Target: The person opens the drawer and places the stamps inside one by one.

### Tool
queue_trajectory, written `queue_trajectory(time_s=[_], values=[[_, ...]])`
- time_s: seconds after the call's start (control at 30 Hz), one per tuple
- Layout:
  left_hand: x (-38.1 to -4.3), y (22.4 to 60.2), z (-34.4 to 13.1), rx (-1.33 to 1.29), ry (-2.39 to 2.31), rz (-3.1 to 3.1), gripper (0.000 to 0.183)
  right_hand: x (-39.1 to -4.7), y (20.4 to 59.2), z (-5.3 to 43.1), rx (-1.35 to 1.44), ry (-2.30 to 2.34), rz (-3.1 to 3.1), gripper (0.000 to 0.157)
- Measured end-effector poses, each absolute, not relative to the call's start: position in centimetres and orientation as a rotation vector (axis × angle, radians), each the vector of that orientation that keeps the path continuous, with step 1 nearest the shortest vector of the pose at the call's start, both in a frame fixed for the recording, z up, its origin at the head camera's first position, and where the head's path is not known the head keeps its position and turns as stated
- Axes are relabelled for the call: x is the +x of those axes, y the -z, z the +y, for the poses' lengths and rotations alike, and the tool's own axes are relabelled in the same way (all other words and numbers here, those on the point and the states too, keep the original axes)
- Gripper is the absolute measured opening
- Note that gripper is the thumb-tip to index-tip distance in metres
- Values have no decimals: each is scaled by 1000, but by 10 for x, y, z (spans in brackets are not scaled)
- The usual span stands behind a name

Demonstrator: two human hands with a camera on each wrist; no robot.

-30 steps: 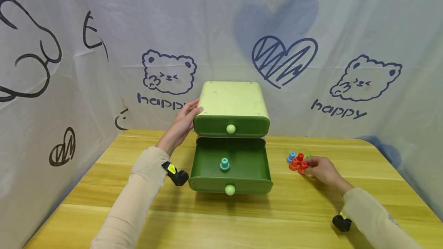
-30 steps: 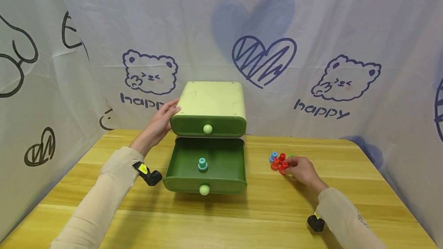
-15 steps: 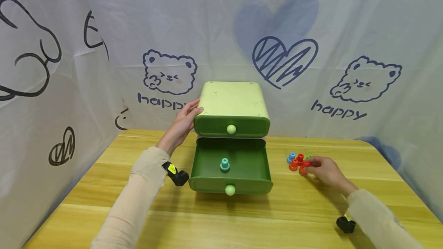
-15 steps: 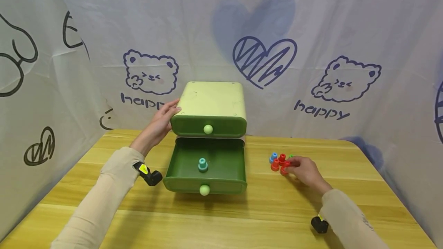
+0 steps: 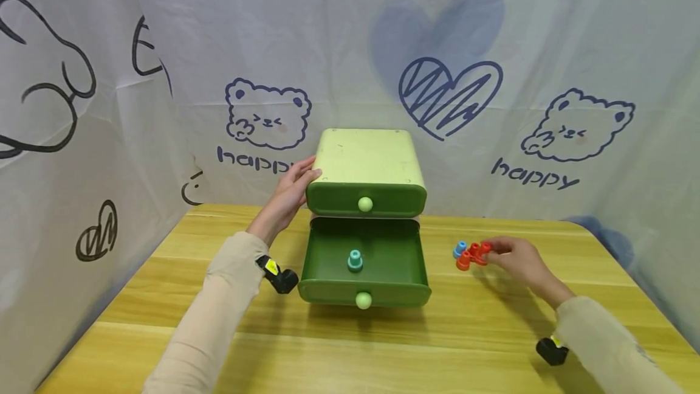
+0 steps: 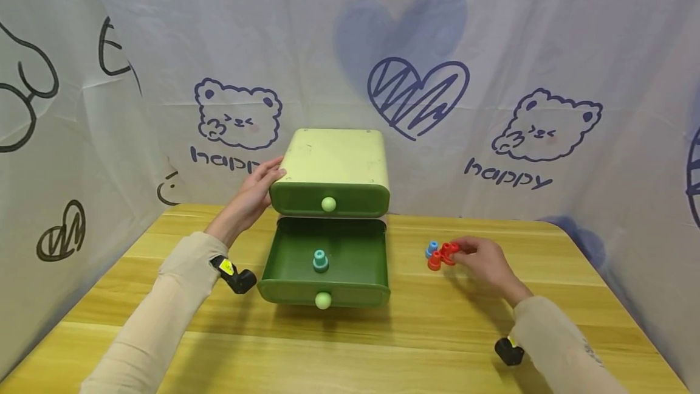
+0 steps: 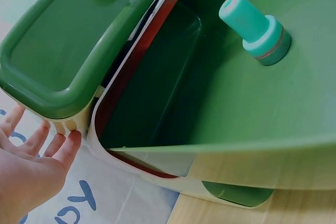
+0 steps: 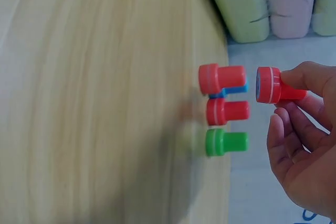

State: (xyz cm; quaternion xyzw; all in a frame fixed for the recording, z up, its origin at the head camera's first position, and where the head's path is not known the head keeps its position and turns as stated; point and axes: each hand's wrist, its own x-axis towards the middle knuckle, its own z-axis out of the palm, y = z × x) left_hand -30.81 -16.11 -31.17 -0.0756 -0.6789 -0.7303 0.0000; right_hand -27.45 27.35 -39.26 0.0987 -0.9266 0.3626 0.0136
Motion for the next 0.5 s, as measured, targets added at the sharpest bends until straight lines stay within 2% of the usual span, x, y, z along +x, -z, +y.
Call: queue_trajectory(time_s=[0.5], values=[[-307,311,-161,-226,2319,-2119,60,-281,373,257,420,-1086,-2865,34]])
